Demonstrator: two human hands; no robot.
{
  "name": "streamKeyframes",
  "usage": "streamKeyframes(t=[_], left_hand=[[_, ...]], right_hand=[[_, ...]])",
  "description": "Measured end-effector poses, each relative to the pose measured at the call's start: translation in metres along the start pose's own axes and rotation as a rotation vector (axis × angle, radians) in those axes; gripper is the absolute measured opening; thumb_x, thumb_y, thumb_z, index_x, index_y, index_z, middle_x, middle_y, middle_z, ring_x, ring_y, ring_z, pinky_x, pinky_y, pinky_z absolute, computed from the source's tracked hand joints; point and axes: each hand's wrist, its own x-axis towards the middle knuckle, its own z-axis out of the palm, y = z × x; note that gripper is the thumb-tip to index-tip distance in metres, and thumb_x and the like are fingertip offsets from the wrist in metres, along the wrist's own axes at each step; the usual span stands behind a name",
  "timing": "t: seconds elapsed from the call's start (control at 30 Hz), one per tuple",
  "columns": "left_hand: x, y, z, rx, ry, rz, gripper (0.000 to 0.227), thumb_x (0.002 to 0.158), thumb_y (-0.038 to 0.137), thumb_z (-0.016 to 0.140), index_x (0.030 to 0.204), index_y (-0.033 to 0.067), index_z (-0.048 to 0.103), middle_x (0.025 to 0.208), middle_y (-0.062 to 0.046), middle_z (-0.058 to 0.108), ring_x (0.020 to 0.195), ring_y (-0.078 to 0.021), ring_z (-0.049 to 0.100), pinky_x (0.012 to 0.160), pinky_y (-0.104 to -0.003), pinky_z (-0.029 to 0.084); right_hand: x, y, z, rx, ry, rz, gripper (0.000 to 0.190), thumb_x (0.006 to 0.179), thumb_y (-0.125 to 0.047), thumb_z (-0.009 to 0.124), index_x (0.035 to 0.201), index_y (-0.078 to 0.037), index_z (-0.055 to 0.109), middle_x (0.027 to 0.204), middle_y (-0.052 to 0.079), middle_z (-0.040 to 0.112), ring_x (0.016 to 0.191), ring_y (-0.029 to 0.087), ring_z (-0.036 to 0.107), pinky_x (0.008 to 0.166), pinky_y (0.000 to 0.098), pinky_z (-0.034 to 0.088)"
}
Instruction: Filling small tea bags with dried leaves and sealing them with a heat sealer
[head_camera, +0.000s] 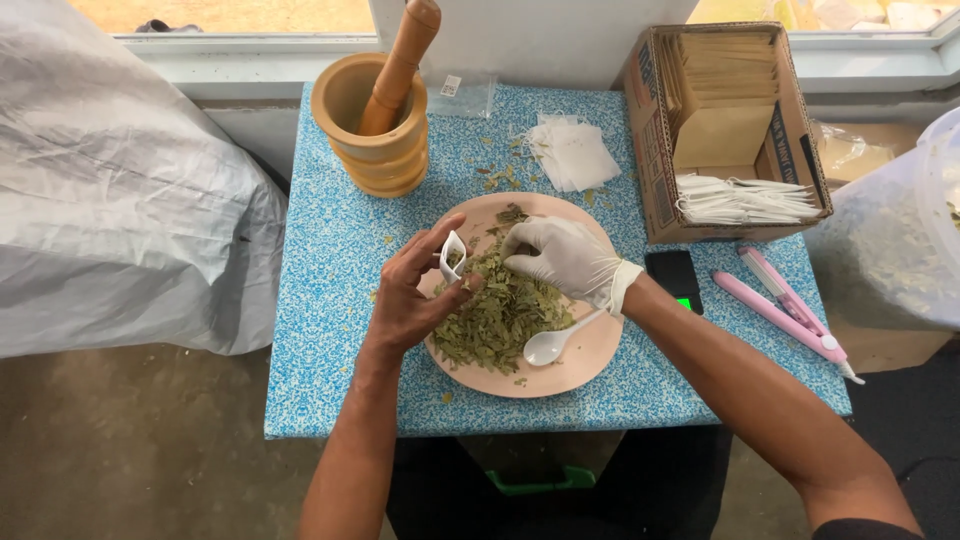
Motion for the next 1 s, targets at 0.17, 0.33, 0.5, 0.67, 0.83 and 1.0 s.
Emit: streamKeyframes(t=[0.17,0.33,0.5,0.67,0.83,1.0], left_hand=[[0.0,-0.002,-0.004,0.015,0.015,-0.007,0.073,0.092,0.009,0.094,0.158,-0.0002,0.063,0.116,-0.023,0.076,0.108,-0.0314,0.079,0.091,-0.044,0.068],[0.002,0.003,-0.005,0.017,0.026,-0.005,0.074,0.091,0.007,0.094,0.158,-0.0003,0.063,0.115,-0.024,0.076,0.107,-0.0321,0.079,0.092,-0.045,0.068],[0.002,0.003,-0.006,0.023,0.037,-0.013,0.073,0.091,0.009,0.094,0.157,0.0006,0.065,0.116,-0.024,0.076,0.106,-0.0311,0.08,0.092,-0.045,0.069],[-0.001,-0.004,-0.009,0.041,0.067,-0.03,0.074,0.091,0.013,0.096,0.158,0.0034,0.065,0.118,-0.023,0.076,0.107,-0.0318,0.08,0.092,-0.045,0.068],[0.001,0.001,-0.009,0.043,0.067,-0.029,0.072,0.092,0.013,0.095,0.157,0.0036,0.065,0.117,-0.023,0.076,0.105,-0.0326,0.081,0.092,-0.045,0.069],[-0.001,-0.005,-0.011,0.081,0.1,-0.03,0.071,0.093,0.015,0.094,0.156,0.0026,0.066,0.113,-0.023,0.076,0.105,-0.034,0.08,0.093,-0.047,0.069]], right_hand=[[0.001,-0.006,-0.008,-0.018,-0.017,0.04,0.021,0.102,-0.039,0.077,0.118,-0.025,0.081,0.117,0.001,0.08,0.122,0.028,0.075,0.106,0.0455,0.058],[-0.005,-0.049,-0.047,0.222,0.011,0.17,0.013,0.11,-0.026,0.074,0.116,-0.019,0.082,0.107,0.007,0.081,0.101,0.025,0.076,0.089,0.0371,0.064],[0.046,-0.006,-0.042,-0.084,0.092,0.015,0.022,0.106,-0.032,0.074,0.122,-0.019,0.08,0.114,0.01,0.082,0.121,0.037,0.076,0.102,0.0515,0.059],[0.062,-0.002,-0.035,-0.209,0.101,-0.007,0.021,0.103,-0.037,0.073,0.119,-0.026,0.081,0.116,0.01,0.083,0.123,0.038,0.075,0.106,0.0502,0.058],[0.06,-0.007,-0.037,-0.225,0.108,-0.047,0.02,0.105,-0.032,0.07,0.12,-0.026,0.083,0.12,0.01,0.084,0.124,0.039,0.075,0.107,0.0506,0.058],[0.018,-0.053,-0.059,0.076,0.087,0.044,0.025,0.113,-0.025,0.065,0.127,-0.019,0.084,0.12,0.012,0.082,0.114,0.033,0.077,0.102,0.0445,0.062]])
